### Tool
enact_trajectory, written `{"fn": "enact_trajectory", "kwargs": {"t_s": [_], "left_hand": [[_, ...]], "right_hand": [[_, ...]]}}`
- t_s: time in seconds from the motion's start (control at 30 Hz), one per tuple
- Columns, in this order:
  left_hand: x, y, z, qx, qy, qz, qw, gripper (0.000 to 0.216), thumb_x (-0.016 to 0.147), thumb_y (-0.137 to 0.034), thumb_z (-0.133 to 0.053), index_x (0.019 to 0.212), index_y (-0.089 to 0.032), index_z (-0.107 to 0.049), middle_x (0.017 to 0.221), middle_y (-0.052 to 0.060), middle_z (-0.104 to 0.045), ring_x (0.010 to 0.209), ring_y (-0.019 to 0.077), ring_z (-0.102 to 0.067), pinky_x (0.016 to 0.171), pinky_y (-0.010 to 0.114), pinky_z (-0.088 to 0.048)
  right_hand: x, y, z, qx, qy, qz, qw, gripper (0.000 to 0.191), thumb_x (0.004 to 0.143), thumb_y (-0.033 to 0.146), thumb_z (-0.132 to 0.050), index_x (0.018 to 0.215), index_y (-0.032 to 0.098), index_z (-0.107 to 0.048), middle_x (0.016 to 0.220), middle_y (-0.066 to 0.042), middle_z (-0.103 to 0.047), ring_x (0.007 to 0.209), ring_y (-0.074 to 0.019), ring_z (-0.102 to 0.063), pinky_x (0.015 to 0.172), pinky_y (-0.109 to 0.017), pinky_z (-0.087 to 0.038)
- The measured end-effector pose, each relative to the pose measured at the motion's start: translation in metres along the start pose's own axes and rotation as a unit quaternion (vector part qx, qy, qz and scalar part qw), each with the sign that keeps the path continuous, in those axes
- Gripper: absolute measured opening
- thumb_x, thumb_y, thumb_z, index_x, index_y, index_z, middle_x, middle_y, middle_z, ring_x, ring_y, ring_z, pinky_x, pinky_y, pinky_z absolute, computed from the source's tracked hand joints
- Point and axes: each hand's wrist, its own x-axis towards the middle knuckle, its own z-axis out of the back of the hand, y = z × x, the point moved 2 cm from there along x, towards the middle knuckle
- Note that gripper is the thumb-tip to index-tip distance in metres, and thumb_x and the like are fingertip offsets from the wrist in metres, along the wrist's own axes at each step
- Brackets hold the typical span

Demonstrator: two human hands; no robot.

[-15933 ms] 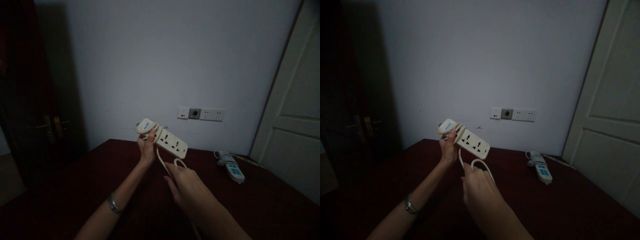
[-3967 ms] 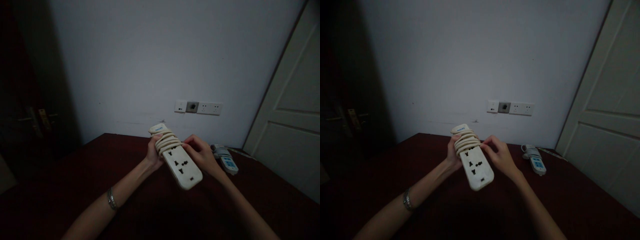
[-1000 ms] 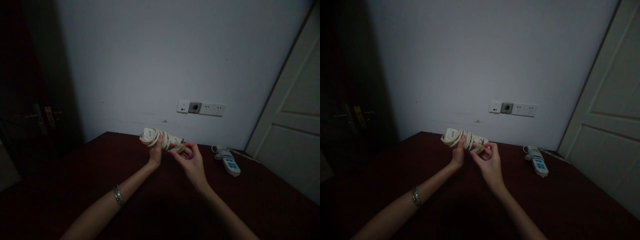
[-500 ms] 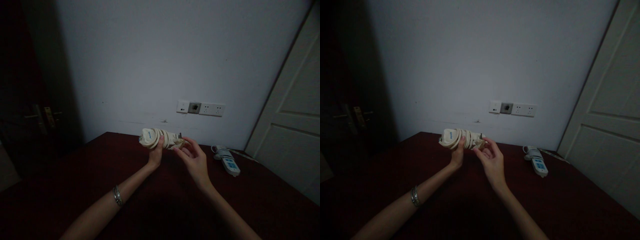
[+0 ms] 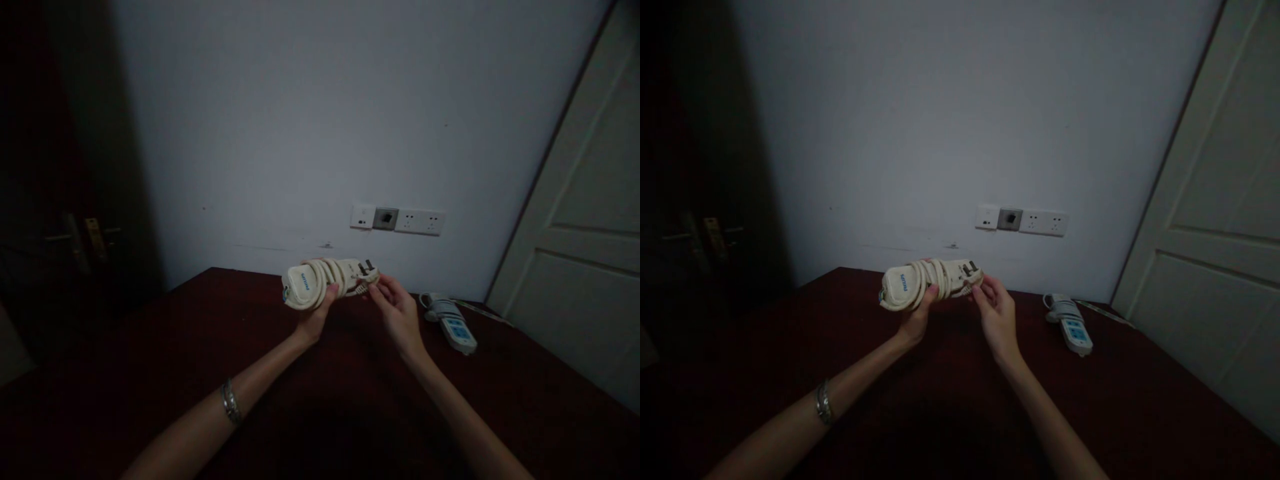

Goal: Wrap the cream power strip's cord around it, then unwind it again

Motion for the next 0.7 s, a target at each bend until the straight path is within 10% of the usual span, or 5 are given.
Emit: {"fn": "enact_trajectory", "kwargs": {"t_s": [0.7], "left_hand": [[-0.008, -0.013, 0.011, 0.015, 0.067, -0.044, 0.997, 0.061, 0.073, -0.041, -0.063, 0.127, -0.022, -0.04, 0.125, 0.01, -0.051, 0.122, 0.0258, -0.044, 0.109, 0.044, -0.026]], "right_hand": [[0.004, 0.017, 0.006, -0.006, 0.056, -0.046, 0.997, 0.038, 0.062, 0.037, -0.073, 0.096, 0.021, -0.072, 0.105, -0.005, -0.068, 0.103, -0.0254, -0.061, 0.096, -0.045, -0.041]]}}
